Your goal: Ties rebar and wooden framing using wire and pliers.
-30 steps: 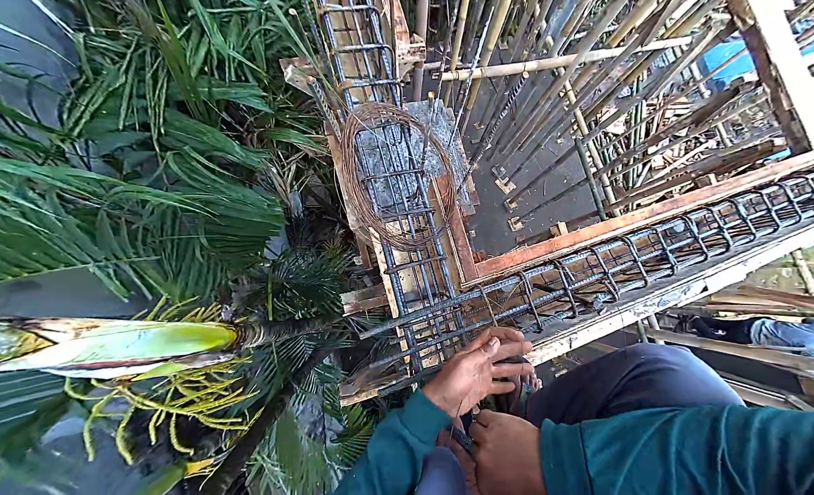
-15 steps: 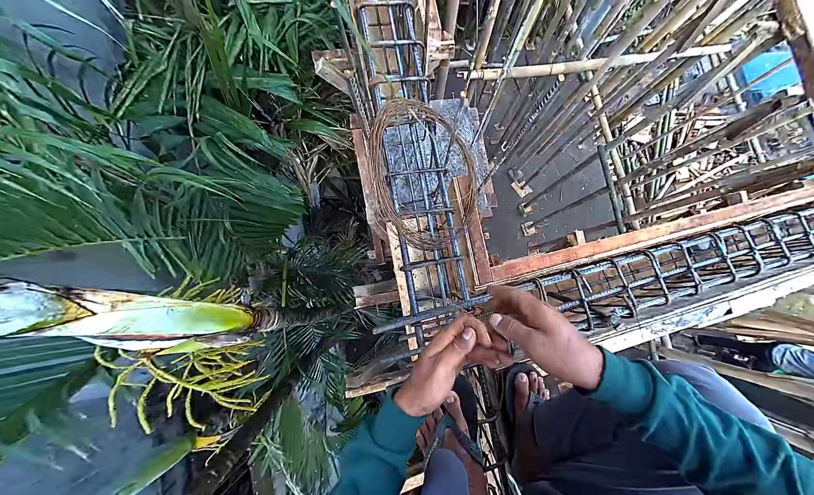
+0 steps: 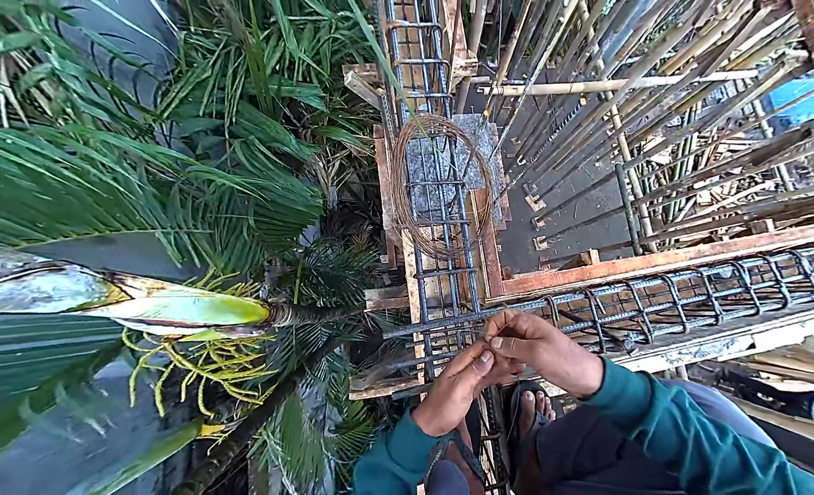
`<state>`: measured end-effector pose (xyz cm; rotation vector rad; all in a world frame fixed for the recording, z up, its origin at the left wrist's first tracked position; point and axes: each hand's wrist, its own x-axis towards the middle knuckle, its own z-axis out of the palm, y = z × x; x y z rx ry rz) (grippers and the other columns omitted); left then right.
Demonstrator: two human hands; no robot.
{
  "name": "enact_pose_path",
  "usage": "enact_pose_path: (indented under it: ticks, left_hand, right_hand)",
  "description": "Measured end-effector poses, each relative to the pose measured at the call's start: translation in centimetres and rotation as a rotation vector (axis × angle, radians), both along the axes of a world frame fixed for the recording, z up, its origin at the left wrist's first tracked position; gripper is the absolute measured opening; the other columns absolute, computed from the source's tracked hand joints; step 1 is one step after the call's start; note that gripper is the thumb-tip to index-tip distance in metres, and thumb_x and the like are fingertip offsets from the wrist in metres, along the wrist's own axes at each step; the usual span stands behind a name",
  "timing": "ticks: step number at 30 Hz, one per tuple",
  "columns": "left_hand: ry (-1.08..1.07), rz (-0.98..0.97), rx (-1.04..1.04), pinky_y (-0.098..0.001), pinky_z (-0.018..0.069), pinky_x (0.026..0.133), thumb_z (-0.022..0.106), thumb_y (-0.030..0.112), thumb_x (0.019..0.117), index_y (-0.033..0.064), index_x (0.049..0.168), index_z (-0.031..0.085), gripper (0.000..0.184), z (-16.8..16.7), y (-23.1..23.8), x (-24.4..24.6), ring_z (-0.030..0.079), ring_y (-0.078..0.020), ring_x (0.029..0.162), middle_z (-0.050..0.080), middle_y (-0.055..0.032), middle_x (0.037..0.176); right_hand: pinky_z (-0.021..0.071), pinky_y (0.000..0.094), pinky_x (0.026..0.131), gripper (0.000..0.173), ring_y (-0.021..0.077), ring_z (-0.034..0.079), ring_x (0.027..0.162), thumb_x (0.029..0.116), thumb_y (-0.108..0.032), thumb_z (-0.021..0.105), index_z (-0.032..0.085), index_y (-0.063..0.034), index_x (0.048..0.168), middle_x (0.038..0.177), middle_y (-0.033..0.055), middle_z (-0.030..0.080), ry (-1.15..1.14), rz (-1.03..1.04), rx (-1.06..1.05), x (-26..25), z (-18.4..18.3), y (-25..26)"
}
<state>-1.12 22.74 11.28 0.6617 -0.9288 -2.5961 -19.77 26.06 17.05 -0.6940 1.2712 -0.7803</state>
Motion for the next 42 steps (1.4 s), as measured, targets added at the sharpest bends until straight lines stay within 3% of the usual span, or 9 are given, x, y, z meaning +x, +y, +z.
enact_pose_path:
  ticks: [5,7,9,11,18,33,35,37,42]
  left_hand:
    - [-0.308,0.091,-0.452,-0.0395,0.0523,0.105,0.032,0.022,0.1103,-0.0011,0.125,0.063,0.041,0.0,1.6,-0.4,0.061,-0.0162,0.123,0.065,-0.0108,0.129]
    - [-0.365,0.067,-0.494,-0.0395,0.0556,0.1,0.031,0.023,0.1103,-0.0008,0.131,0.062,0.044,0.0,1.8,-0.5,0.063,-0.0189,0.12,0.062,-0.0141,0.135]
    - [-0.416,0.046,-0.491,-0.0322,0.0593,0.071,0.031,0.023,0.1114,0.0005,0.127,0.062,0.041,-0.1,2.0,-0.6,0.067,-0.013,0.079,0.067,-0.0081,0.102]
    - [-0.39,-0.008,-0.426,-0.0275,0.048,0.054,0.029,0.025,0.1116,0.0029,0.122,0.06,0.04,-0.7,2.3,-0.5,0.052,-0.0101,0.057,0.054,-0.0004,0.075]
    - [-0.414,-0.147,-0.312,-0.0267,0.0396,0.054,0.028,0.027,0.1115,0.0063,0.114,0.06,0.038,-3.9,5.2,-0.3,0.04,-0.0083,0.055,0.042,0.0037,0.07]
    - [-0.388,-0.57,-0.327,-0.0372,0.0501,0.069,0.05,0.03,0.1075,0.0038,0.133,0.057,0.037,-5.2,9.7,0.8,0.057,-0.0167,0.072,0.062,-0.0094,0.089]
    - [-0.529,-0.428,-0.448,-0.0486,0.0557,0.093,0.07,0.032,0.0967,0.0041,0.15,0.045,0.065,-4.3,8.0,0.5,0.066,-0.0278,0.103,0.066,-0.0164,0.117]
    - [-0.705,-0.26,-0.645,-0.0594,0.0459,0.11,0.081,0.039,0.0859,0.0032,0.159,0.033,0.095,-2.6,5.0,0.2,0.053,-0.0388,0.135,0.052,-0.0221,0.149]
    - [-1.018,0.023,-1.387,-0.0789,0.0238,0.113,0.079,0.053,0.0814,0.0002,0.156,0.04,0.099,1.5,-0.8,-0.3,0.038,-0.0539,0.145,0.039,-0.0316,0.158]
  right_hand:
    - [0.058,0.0363,0.084,0.014,0.0154,0.067,0.086,0.1,-0.006,0.046,0.058,-0.0007,0.106,0.095,0.0068,0.067,0.174,-0.228,-0.018,0.2,-1.0,0.1]
    - [0.0585,0.0364,0.079,0.016,0.0147,0.064,0.08,0.0996,-0.006,0.046,0.058,-0.001,0.109,0.093,0.0054,0.063,0.209,-0.349,0.01,-0.2,-0.8,-0.2]
    - [0.0554,0.0313,0.066,0.022,0.0115,0.058,0.067,0.0991,-0.006,0.044,0.063,-0.0032,0.109,0.084,0.0012,0.061,0.209,-0.477,0.059,-0.9,-0.3,-0.5]
    - [0.0501,0.0266,0.058,0.029,0.0093,0.052,0.059,0.1003,-0.006,0.041,0.067,-0.0042,0.11,0.075,-0.0018,0.057,0.176,-0.593,0.105,-1.8,0.2,-0.7]
    - [0.0474,0.0239,0.054,0.03,0.0071,0.049,0.056,0.1043,-0.011,0.038,0.068,-0.0088,0.103,0.067,-0.0049,0.05,0.104,-0.761,0.034,-5.4,1.9,-0.5]
    - [0.0372,0.0198,0.047,0.029,0.004,0.038,0.047,0.1071,-0.012,0.04,0.068,-0.0067,0.102,0.058,-0.0065,0.041,0.193,-0.701,-0.129,-3.7,2.6,-0.2]
    - [0.0334,0.0198,0.046,0.028,0.0035,0.035,0.046,0.107,-0.011,0.042,0.069,-0.0059,0.105,0.056,-0.007,0.039,0.233,-0.669,-0.141,-3.3,2.1,0.1]
    - [0.0328,0.0193,0.045,0.027,0.0026,0.034,0.045,0.1063,-0.011,0.043,0.071,-0.007,0.106,0.056,-0.0074,0.04,0.318,-0.638,-0.183,-3.1,1.8,0.1]
    - [0.0308,0.0194,0.044,0.028,0.0023,0.032,0.044,0.1057,-0.012,0.043,0.07,-0.0084,0.107,0.056,-0.0087,0.038,0.377,-0.547,-0.202,-2.9,2.0,0.2]
